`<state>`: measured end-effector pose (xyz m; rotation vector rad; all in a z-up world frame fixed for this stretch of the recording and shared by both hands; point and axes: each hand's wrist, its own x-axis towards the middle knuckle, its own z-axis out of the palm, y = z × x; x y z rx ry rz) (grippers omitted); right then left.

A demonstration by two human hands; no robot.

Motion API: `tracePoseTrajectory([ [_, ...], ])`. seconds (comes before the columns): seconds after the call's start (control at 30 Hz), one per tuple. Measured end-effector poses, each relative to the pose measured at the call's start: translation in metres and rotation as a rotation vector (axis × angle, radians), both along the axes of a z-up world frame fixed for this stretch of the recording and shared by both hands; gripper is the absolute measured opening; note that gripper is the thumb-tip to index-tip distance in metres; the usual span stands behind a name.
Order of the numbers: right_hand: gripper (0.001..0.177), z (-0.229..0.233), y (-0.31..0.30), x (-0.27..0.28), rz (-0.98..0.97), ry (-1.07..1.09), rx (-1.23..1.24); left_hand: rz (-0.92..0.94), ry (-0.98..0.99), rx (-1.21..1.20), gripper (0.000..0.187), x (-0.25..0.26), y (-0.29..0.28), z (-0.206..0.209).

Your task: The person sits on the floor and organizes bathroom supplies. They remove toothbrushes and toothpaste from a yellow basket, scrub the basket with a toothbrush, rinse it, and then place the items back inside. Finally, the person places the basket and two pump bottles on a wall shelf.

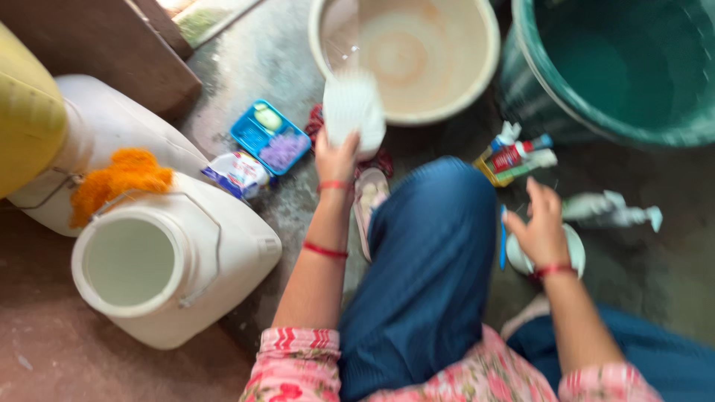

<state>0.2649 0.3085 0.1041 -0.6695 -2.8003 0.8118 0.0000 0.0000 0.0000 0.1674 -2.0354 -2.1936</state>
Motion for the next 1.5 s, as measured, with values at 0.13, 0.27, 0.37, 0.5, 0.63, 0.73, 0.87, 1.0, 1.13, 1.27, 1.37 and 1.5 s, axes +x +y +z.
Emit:
tracePoseTrajectory([
  [0.13,0.059,-0.056,-0.003,0.022,0.141,-0.103,0.073,0.155,-0.548,0.559,0.043,0.007,-0.057,-0.096],
  [0.27,0.053,-0.081,0.004,0.04,0.138,-0.254,0.019,0.377,-0.642,0.492,0.041,-0.022,-0.091,-0.175],
  [0.37,0.048,-0.09,-0.002,0.039,0.116,-0.345,-0.011,0.505,-0.758,0.439,0.037,-0.046,-0.11,-0.217],
  [0.5,0.042,-0.097,-0.007,0.026,0.101,-0.414,-0.034,0.589,-0.484,0.477,0.031,-0.072,-0.125,-0.259],
  [0.63,0.037,-0.103,-0.01,0.026,0.094,-0.466,-0.048,0.593,-0.73,0.498,0.034,-0.078,-0.137,-0.26],
  [0.73,0.032,-0.106,-0.011,0.022,0.107,-0.47,-0.05,0.64,-0.728,0.543,0.035,-0.079,-0.135,-0.259],
  [0.87,0.027,-0.107,-0.005,0.01,0.139,-0.435,-0.04,0.698,-0.855,0.525,0.039,-0.076,-0.131,-0.267],
  [1.0,0.023,-0.095,-0.004,0.007,0.139,-0.383,-0.028,0.575,-0.865,0.485,0.041,-0.052,-0.11,-0.252],
  [1.13,0.019,-0.076,0.0,0.006,0.122,-0.335,0.002,0.065,-0.958,0.413,0.038,-0.025,-0.065,-0.198],
  [1.27,0.021,-0.028,0.028,0.006,0.084,-0.157,0.152,-0.757,-0.42,-0.063,0.039,-0.04,-0.013,-0.072],
  [1.37,0.014,0.046,0.052,0.013,0.012,-0.013,0.165,-0.863,-0.222,-0.126,0.025,-0.05,0.033,0.061],
  [1.5,0.019,0.121,0.043,0.042,-0.279,0.512,0.167,-0.947,0.199,-0.432,0.025,0.002,0.077,0.234],
])
